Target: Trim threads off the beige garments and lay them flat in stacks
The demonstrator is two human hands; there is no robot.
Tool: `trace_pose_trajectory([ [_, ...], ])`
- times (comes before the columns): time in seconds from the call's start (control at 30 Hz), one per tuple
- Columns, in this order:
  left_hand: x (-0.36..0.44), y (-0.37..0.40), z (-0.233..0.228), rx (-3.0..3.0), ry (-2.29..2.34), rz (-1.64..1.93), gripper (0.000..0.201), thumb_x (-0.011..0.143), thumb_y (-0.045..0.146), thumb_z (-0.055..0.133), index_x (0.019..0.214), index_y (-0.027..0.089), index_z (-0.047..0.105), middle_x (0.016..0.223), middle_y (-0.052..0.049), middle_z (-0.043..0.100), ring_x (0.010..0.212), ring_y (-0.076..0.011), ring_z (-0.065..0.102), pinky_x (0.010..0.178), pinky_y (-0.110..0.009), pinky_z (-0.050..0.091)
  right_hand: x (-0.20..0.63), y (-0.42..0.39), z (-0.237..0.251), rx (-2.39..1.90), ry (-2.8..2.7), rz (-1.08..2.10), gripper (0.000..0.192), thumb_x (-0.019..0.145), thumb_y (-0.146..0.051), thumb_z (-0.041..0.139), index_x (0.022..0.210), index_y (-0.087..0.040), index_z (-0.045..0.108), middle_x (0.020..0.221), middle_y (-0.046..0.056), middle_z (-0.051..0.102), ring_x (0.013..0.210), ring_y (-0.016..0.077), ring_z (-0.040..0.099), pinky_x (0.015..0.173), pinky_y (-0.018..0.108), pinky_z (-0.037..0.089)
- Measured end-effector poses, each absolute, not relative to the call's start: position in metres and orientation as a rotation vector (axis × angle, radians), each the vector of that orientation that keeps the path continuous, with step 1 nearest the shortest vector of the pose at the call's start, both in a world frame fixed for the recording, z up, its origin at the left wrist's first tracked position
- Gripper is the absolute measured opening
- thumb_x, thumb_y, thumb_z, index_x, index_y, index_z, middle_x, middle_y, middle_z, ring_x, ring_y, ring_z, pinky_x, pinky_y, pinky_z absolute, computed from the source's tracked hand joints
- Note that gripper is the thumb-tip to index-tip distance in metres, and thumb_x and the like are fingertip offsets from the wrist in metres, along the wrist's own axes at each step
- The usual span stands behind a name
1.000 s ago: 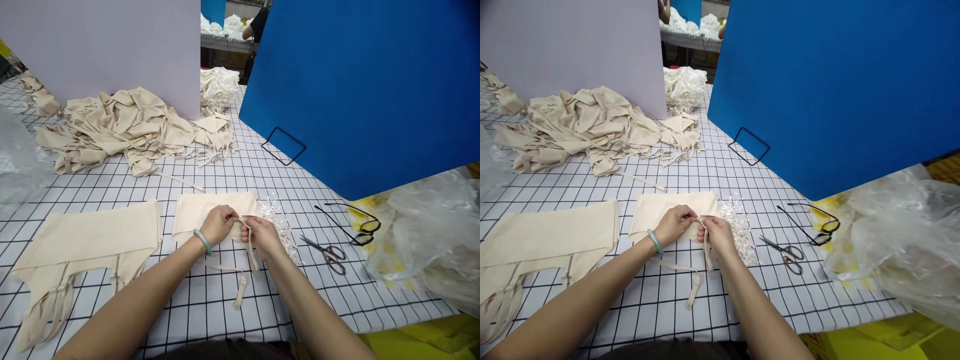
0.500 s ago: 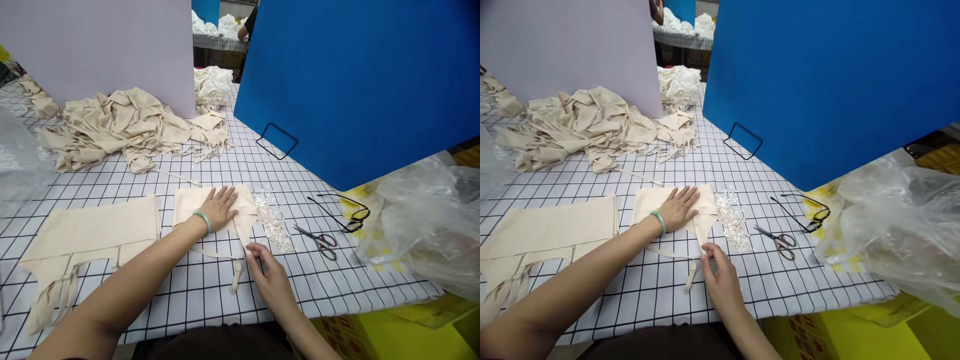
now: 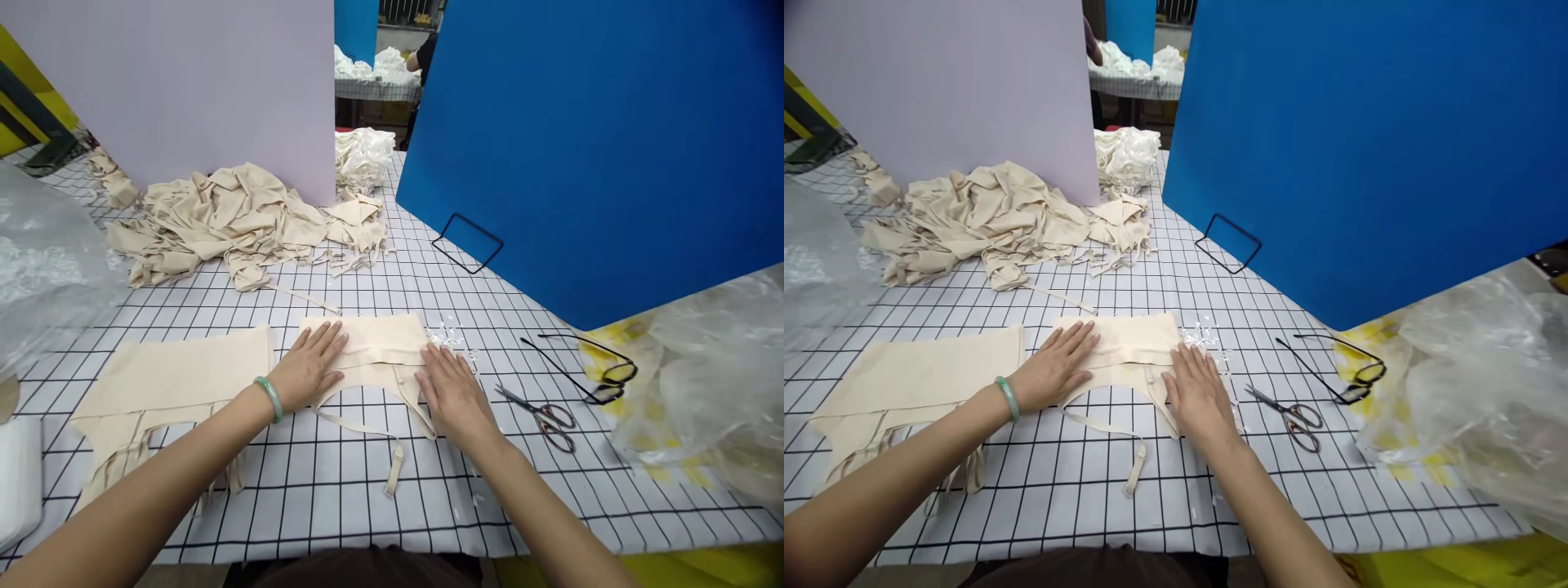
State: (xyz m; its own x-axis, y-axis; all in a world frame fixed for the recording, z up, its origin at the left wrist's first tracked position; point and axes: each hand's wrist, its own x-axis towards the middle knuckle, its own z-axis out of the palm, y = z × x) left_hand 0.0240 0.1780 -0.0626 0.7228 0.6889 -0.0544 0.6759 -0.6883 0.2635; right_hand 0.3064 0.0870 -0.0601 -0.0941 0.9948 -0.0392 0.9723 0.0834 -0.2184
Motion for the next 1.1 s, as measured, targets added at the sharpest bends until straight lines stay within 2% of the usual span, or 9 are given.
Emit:
trace_pose_trajectory([
  [0.13,0.014,0.168,-0.066,2.634,1.031,0.051,0.071,0.095,0.056,0.047,0.154,0.022,0.029,0.163,-0.011,0.023,0.150,-0.0347,0.019,0.120,-0.061,0.020,0.300,0.064,-0.061,-1.789,-2.390,0.229,0.061,0.101,-0.051,0.036,0.151,-0.016,0.036,0.155,0.012,0.041,0.144,0.0313,0.035,0.115,0.055,0.032],
  [0.23,0.015,0.167,-0.062,2.573,1.003,0.222,0.057,0.098,0.046,0.045,0.149,0.020,0.037,0.158,-0.013,0.036,0.147,-0.0340,0.030,0.117,-0.062,0.027,0.280,0.044,-0.050,-1.636,-2.346,0.166,0.045,0.102,-0.038,0.041,0.139,-0.015,0.050,0.139,0.014,0.058,0.133,0.0324,0.047,0.110,0.056,0.035],
  [0.37,0.019,0.156,-0.054,2.371,1.105,0.842,0.031,0.098,0.018,0.041,0.126,0.017,0.055,0.128,-0.013,0.062,0.123,-0.0229,0.057,0.104,-0.046,0.049,0.232,0.034,-0.040,-1.421,-2.238,0.283,0.020,0.097,-0.020,0.048,0.111,-0.015,0.062,0.103,0.012,0.067,0.095,0.0246,0.058,0.085,0.041,0.049],
  [0.53,0.009,0.128,-0.052,2.182,1.156,0.963,0.028,0.083,0.001,0.044,0.099,0.017,0.060,0.097,-0.007,0.067,0.092,-0.0182,0.065,0.082,-0.035,0.057,0.181,0.047,-0.051,-1.500,-2.133,0.399,0.006,0.086,-0.015,0.057,0.088,-0.018,0.061,0.097,0.010,0.063,0.087,0.0256,0.053,0.076,0.041,0.046],
  [0.63,-0.005,0.114,-0.058,2.160,1.080,0.833,0.027,0.081,0.000,0.043,0.091,0.018,0.061,0.101,-0.007,0.069,0.096,-0.0177,0.067,0.086,-0.035,0.058,0.173,0.045,-0.049,-1.501,-1.952,0.722,0.011,0.084,-0.014,0.053,0.075,-0.021,0.054,0.082,0.005,0.061,0.080,0.0216,0.054,0.073,0.036,0.046],
  [0.7,-0.012,0.107,-0.061,2.161,1.034,0.758,0.027,0.081,0.001,0.046,0.092,0.018,0.064,0.111,-0.008,0.069,0.106,-0.0188,0.066,0.093,-0.036,0.056,0.174,0.035,-0.041,-1.536,-1.722,1.058,0.003,0.086,-0.021,0.053,0.086,-0.022,0.056,0.077,0.001,0.060,0.071,0.0176,0.056,0.067,0.032,0.047],
  [0.87,-0.019,0.093,-0.070,2.261,1.001,0.644,0.029,0.083,0.015,0.065,0.112,0.022,0.068,0.135,-0.009,0.061,0.133,-0.0256,0.052,0.116,-0.051,0.037,0.180,0.008,-0.007,-1.428,-1.303,1.591,0.031,0.094,-0.041,0.051,0.117,-0.022,0.058,0.081,0.001,0.067,0.070,0.0158,0.063,0.072,0.033,0.054],
  [1.0,-0.015,0.087,-0.072,2.269,1.109,0.543,0.018,0.086,0.025,0.068,0.103,0.026,0.074,0.139,-0.006,0.059,0.136,-0.0267,0.049,0.117,-0.056,0.030,0.189,0.020,0.031,-1.188,-1.434,1.732,0.029,0.093,-0.042,0.055,0.106,-0.021,0.070,0.097,0.009,0.074,0.101,0.0231,0.068,0.093,0.042,0.053],
  [1.1,-0.012,0.087,-0.071,2.245,1.140,0.524,0.014,0.089,0.025,0.066,0.099,0.027,0.076,0.139,-0.005,0.060,0.136,-0.0256,0.048,0.118,-0.056,0.030,0.194,0.050,0.046,-1.185,-1.449,1.572,0.031,0.084,-0.043,0.069,0.107,-0.022,0.072,0.094,0.007,0.075,0.098,0.0249,0.069,0.091,0.044,0.055],
])
